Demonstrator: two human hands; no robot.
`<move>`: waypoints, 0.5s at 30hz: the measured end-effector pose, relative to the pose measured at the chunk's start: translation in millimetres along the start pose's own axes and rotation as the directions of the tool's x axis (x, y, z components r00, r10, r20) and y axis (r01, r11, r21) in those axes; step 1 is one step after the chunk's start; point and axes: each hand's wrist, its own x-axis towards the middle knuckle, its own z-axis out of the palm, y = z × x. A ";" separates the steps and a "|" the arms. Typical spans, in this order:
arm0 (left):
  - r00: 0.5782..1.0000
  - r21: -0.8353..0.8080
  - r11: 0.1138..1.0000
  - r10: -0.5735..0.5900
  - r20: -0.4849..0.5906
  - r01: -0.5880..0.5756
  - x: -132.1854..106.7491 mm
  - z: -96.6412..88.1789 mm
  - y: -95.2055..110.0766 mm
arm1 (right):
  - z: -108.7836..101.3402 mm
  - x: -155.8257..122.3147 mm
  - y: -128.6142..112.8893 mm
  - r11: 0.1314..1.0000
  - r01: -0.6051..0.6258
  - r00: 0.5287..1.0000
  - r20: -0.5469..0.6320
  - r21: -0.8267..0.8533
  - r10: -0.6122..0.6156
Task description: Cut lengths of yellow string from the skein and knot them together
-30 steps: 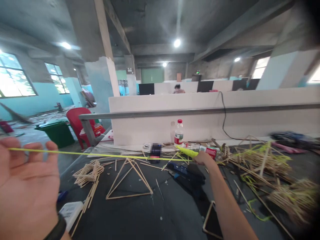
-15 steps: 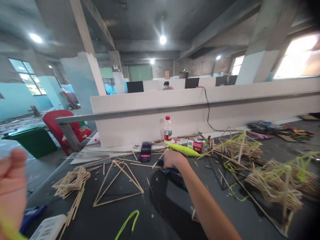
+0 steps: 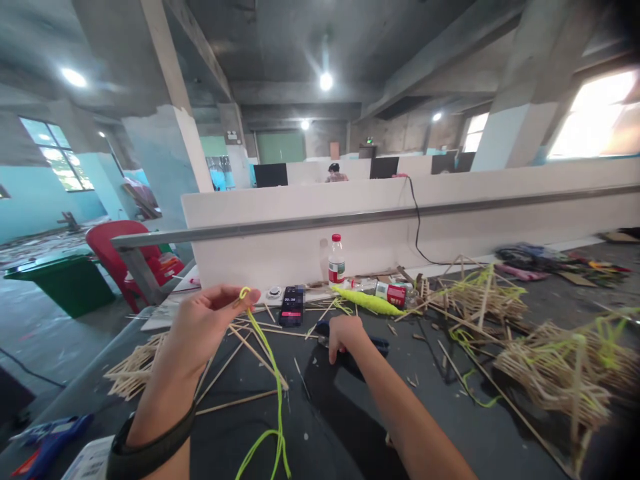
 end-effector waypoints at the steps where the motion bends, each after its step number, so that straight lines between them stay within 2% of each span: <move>1: 1.000 0.002 1.000 -0.013 0.023 0.013 -0.8 0.0 1.0 | -0.8 -0.3 1.1 1.000 -0.016 1.000 0.022 -0.019 0.017; 4: 0.996 -0.044 0.997 -0.054 0.067 0.057 -0.5 -0.2 2.0 | -5.9 -3.6 11.4 0.996 -0.055 0.994 0.092 -0.071 0.062; 7: 0.988 -0.119 0.984 -0.117 0.104 0.129 0.8 0.0 2.1 | -8.1 -7.6 18.3 0.993 -0.059 0.994 0.084 -0.101 0.067; 11: 0.975 -0.186 0.964 -0.163 0.153 0.190 2.7 -0.8 2.6 | -1.9 -9.4 8.4 0.991 -0.050 0.998 0.039 -0.127 0.056; 15: 0.973 -0.227 0.950 -0.187 0.132 0.214 5.6 -3.2 1.2 | -4.0 -16.6 -2.4 0.994 0.002 1.000 0.028 -0.105 0.001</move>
